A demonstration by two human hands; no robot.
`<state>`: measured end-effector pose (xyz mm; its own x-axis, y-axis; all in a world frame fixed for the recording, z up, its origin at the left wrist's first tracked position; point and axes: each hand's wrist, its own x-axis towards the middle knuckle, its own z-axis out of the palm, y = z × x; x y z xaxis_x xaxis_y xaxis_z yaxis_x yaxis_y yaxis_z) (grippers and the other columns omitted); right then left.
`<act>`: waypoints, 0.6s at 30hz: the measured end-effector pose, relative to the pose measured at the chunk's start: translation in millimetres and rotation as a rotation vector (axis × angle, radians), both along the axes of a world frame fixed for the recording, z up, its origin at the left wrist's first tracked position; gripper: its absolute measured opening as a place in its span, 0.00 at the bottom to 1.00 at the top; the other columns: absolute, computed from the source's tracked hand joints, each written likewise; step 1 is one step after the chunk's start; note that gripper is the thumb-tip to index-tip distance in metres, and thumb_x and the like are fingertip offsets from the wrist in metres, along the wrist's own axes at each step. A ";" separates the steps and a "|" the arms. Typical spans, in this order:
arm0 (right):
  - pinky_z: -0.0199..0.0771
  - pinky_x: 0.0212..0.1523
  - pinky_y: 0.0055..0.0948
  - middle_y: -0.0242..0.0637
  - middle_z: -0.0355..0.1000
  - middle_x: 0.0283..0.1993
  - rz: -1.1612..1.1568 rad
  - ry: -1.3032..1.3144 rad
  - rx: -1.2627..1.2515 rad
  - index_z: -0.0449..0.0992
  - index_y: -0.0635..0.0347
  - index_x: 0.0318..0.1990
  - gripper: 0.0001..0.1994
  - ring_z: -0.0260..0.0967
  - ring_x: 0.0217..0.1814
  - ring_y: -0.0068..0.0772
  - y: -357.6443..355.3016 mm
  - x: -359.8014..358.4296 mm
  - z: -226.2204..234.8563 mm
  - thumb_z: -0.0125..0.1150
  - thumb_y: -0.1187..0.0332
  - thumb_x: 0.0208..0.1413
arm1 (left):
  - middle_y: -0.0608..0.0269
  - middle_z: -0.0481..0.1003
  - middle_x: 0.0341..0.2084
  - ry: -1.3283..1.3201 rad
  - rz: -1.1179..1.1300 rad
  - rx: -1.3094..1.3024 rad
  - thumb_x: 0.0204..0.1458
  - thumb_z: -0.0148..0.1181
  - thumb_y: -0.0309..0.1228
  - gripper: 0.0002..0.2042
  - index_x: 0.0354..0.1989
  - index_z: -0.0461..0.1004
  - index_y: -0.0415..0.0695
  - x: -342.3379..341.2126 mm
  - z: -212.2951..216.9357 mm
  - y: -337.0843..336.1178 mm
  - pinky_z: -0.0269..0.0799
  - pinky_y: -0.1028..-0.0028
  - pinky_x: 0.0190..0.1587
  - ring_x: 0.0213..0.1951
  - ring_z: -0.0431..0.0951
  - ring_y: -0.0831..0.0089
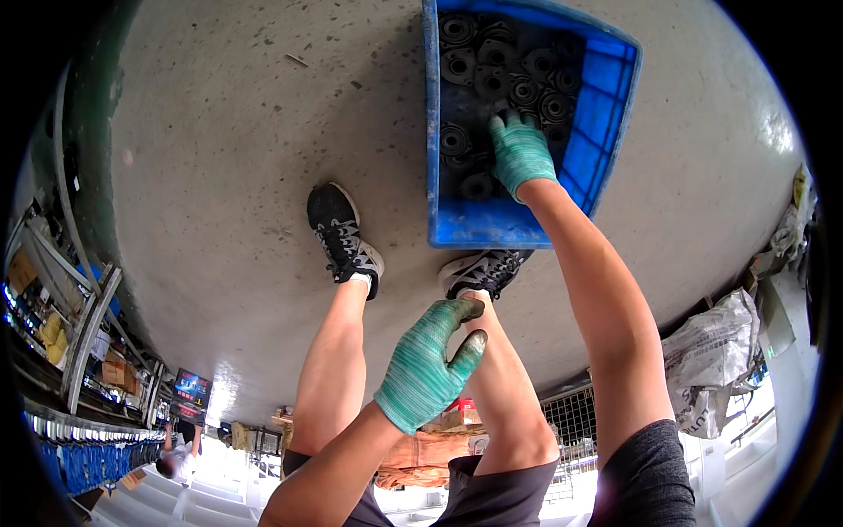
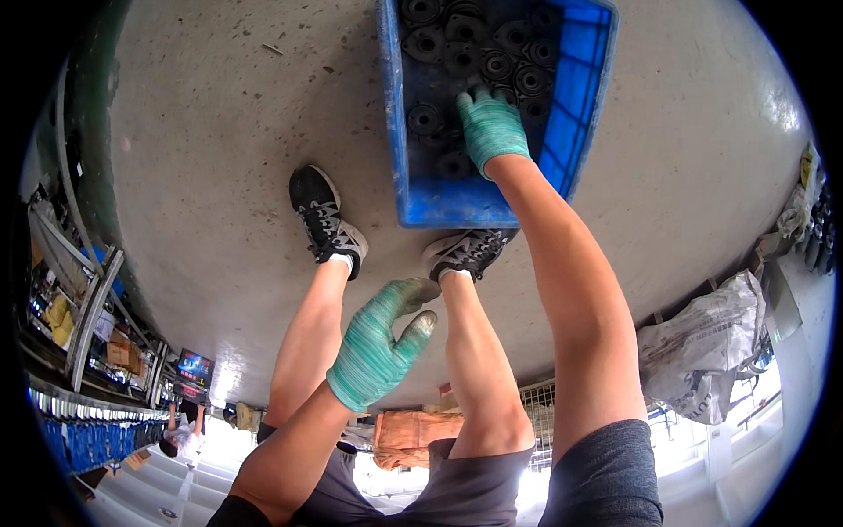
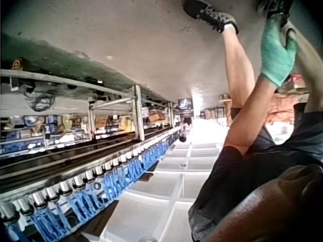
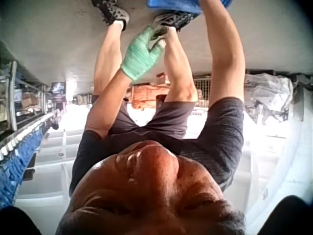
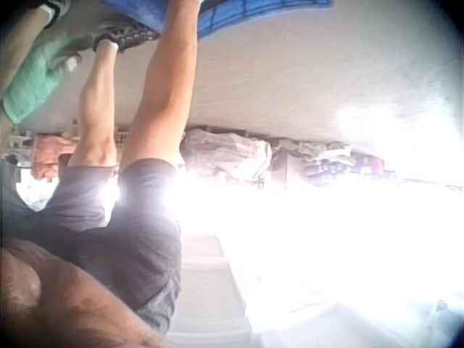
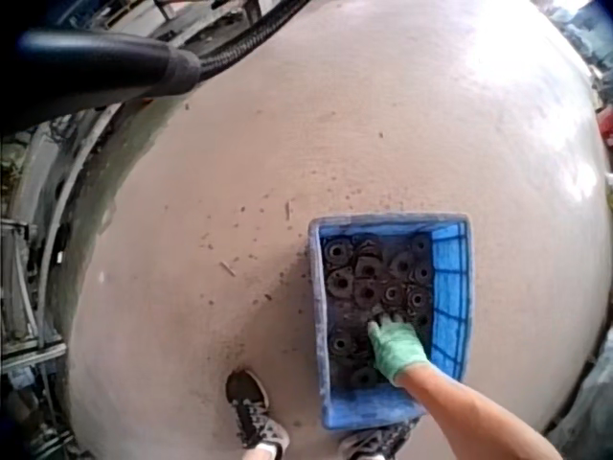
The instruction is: The person repeatedly picks up small metal rings from a blue bin on the floor and places them onto a row of black cylindrical components arranged on a workbench. The person handles the parts by hand, moving between the bin and the bench to continue the assembly process.
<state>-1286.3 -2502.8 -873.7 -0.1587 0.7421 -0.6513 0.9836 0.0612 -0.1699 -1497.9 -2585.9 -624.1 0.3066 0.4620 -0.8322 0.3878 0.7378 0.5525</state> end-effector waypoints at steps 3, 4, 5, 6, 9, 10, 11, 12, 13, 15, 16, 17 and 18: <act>0.75 0.53 0.50 0.49 0.74 0.54 -0.062 0.166 -0.095 0.70 0.57 0.57 0.25 0.72 0.56 0.56 -5.2 8.3 -4.7 0.66 0.75 0.49 | 0.57 0.77 0.51 -0.016 0.017 -0.029 0.60 0.60 0.27 0.18 0.58 0.70 0.38 0.7 -5.6 -1.9 0.73 0.70 0.56 0.53 0.78 0.67; 0.74 0.53 0.51 0.51 0.74 0.54 -0.132 0.205 -0.119 0.70 0.57 0.57 0.24 0.71 0.56 0.58 -8.7 12.9 -8.8 0.65 0.75 0.50 | 0.58 0.77 0.51 -0.038 0.045 -0.059 0.60 0.60 0.27 0.18 0.59 0.70 0.39 1.7 -7.8 -2.1 0.73 0.71 0.56 0.52 0.78 0.68; 0.74 0.54 0.52 0.52 0.73 0.54 -0.202 0.245 -0.149 0.69 0.58 0.56 0.23 0.71 0.56 0.59 -11.9 14.7 -8.6 0.65 0.75 0.51 | 0.59 0.77 0.50 -0.058 0.073 -0.094 0.61 0.60 0.27 0.19 0.59 0.70 0.39 3.7 -8.4 -0.3 0.73 0.72 0.55 0.52 0.78 0.69; 0.75 0.53 0.49 0.51 0.74 0.53 -0.360 0.286 -0.157 0.68 0.58 0.55 0.22 0.73 0.55 0.56 -16.4 18.1 -6.6 0.65 0.75 0.52 | 0.60 0.76 0.50 -0.036 0.168 -0.161 0.61 0.60 0.27 0.19 0.60 0.69 0.39 5.3 -9.2 2.7 0.73 0.73 0.55 0.51 0.78 0.70; 0.76 0.52 0.40 0.45 0.75 0.49 -0.850 0.651 -0.210 0.64 0.60 0.51 0.21 0.74 0.51 0.42 -38.4 24.3 29.5 0.68 0.77 0.52 | 0.64 0.74 0.52 0.004 0.479 -0.177 0.61 0.62 0.30 0.21 0.62 0.67 0.42 6.7 -17.5 7.1 0.72 0.76 0.54 0.50 0.76 0.74; 0.76 0.51 0.35 0.41 0.74 0.48 -1.012 0.951 -0.256 0.62 0.60 0.49 0.22 0.73 0.48 0.34 -42.6 16.1 68.4 0.70 0.78 0.52 | 0.64 0.73 0.54 0.020 0.568 -0.187 0.61 0.62 0.34 0.23 0.63 0.67 0.42 6.0 -23.6 6.2 0.71 0.75 0.55 0.51 0.75 0.75; 0.75 0.50 0.29 0.35 0.69 0.47 -1.137 1.101 -0.357 0.60 0.59 0.46 0.23 0.65 0.47 0.25 -41.3 4.7 115.4 0.71 0.82 0.50 | 0.63 0.72 0.55 0.039 0.652 -0.198 0.62 0.61 0.38 0.24 0.63 0.66 0.43 5.3 -27.3 8.5 0.71 0.74 0.55 0.51 0.75 0.75; 0.75 0.50 0.30 0.36 0.67 0.48 -1.137 1.099 -0.405 0.61 0.59 0.47 0.25 0.65 0.48 0.27 -55.5 0.3 148.7 0.74 0.76 0.49 | 0.62 0.71 0.56 0.003 0.706 -0.245 0.61 0.62 0.45 0.28 0.64 0.64 0.42 7.9 -28.1 12.5 0.70 0.72 0.57 0.53 0.74 0.74; 0.75 0.50 0.31 0.36 0.67 0.47 -1.035 0.961 -0.429 0.61 0.59 0.50 0.30 0.65 0.48 0.26 -69.6 -1.4 176.5 0.79 0.70 0.46 | 0.61 0.71 0.56 -0.133 0.728 -0.292 0.61 0.62 0.45 0.29 0.65 0.64 0.42 9.5 -27.0 13.4 0.71 0.72 0.57 0.53 0.74 0.73; 0.73 0.55 0.36 0.40 0.68 0.49 -1.123 1.009 -0.496 0.61 0.60 0.58 0.38 0.68 0.52 0.30 -85.5 -21.0 230.6 0.81 0.65 0.42 | 0.60 0.72 0.55 -0.407 0.770 -0.385 0.60 0.63 0.47 0.31 0.65 0.63 0.41 10.9 -25.3 12.1 0.73 0.71 0.56 0.54 0.75 0.72; 0.74 0.55 0.36 0.40 0.69 0.50 -0.874 0.902 -0.299 0.64 0.60 0.59 0.37 0.70 0.52 0.32 -78.7 -29.8 251.2 0.81 0.64 0.43 | 0.59 0.75 0.52 -0.474 0.778 -0.500 0.58 0.65 0.46 0.31 0.64 0.66 0.39 11.6 -12.7 20.0 0.76 0.70 0.53 0.50 0.78 0.70; 0.74 0.54 0.35 0.41 0.70 0.50 -0.754 0.839 -0.240 0.66 0.61 0.59 0.35 0.71 0.52 0.34 -72.5 -25.8 257.1 0.80 0.63 0.45 | 0.60 0.76 0.50 -0.451 0.723 -0.505 0.59 0.65 0.43 0.28 0.62 0.68 0.40 10.7 -12.5 19.4 0.76 0.72 0.53 0.49 0.78 0.72; 0.74 0.54 0.35 0.41 0.71 0.50 -0.639 0.776 -0.179 0.68 0.62 0.59 0.33 0.72 0.51 0.35 -66.7 -22.8 264.0 0.79 0.63 0.47 | 0.60 0.78 0.49 -0.423 0.671 -0.507 0.60 0.64 0.40 0.24 0.61 0.71 0.40 5.7 -13.5 17.4 0.76 0.74 0.53 0.48 0.79 0.74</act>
